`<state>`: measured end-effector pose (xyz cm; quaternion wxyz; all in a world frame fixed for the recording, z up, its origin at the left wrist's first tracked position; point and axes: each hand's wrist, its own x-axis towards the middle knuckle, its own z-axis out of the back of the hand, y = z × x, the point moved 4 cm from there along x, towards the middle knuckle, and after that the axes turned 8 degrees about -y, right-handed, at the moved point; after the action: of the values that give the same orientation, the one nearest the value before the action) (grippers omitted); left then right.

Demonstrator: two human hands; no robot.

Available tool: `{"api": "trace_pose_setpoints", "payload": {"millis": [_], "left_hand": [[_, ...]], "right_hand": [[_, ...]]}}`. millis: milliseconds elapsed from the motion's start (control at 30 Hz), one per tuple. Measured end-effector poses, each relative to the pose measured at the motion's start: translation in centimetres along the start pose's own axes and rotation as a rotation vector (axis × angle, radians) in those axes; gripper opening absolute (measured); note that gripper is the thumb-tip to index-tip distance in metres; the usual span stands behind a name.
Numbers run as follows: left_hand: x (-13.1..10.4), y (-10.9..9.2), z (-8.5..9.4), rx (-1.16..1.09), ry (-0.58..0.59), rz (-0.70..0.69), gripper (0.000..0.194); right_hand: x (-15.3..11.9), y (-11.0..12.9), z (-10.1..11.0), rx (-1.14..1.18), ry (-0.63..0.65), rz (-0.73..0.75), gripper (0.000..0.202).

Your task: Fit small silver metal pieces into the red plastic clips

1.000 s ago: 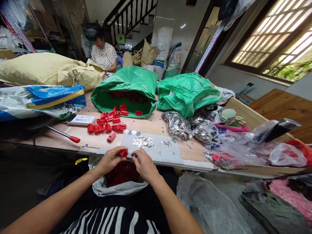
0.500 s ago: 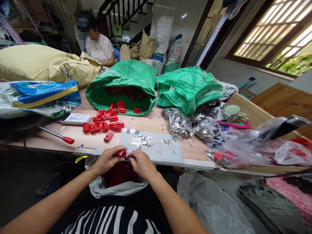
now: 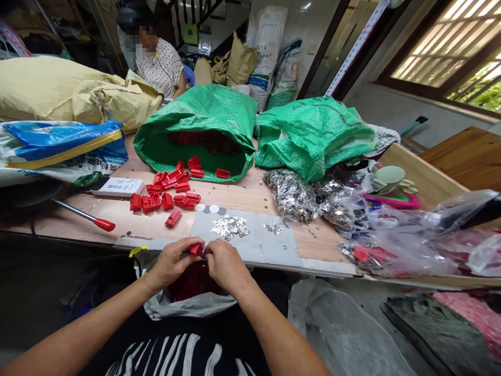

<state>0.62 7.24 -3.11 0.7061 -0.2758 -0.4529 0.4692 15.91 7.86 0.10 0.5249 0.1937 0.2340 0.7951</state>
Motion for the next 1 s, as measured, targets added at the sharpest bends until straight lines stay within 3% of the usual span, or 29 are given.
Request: {"api": "trace_pose_setpoints", "payload": {"millis": [167,333,467,667,733,800,1000], "left_hand": [[0.1,-0.5,0.2,0.004,-0.022,0.055,0.03],[-0.2,-1.6,1.1,-0.113,-0.12,0.145,0.024],[-0.6,-2.4,1.2,-0.434,-0.192,0.357,0.025],[-1.6,-4.1,-0.3,-1.267,-0.121,0.828,0.009],[-1.9,-4.5,-0.4,-1.382,-0.145,0.929,0.005],[-2.1,-4.9,-0.4,-1.44,-0.175,0.997,0.013],[-2.4,-5.5,-0.4,-1.501,-0.241,1.107,0.024]], "right_hand": [[-0.8,-0.2,-0.4,0.04,-0.036,0.056,0.016],[-2.1,-0.5,0.8,0.225,-0.159,0.105,0.019],[-3.2,-0.4,1.6,0.382,-0.107,0.023,0.018],[-3.6,1.5,2.1,0.447,0.0,0.081,0.041],[-3.5,2.0,2.2,0.411,-0.004,0.105,0.04],[-3.4,2.5,2.4,0.378,-0.022,0.13,0.037],[-3.3,2.9,2.7,0.347,-0.083,0.159,0.03]]}}
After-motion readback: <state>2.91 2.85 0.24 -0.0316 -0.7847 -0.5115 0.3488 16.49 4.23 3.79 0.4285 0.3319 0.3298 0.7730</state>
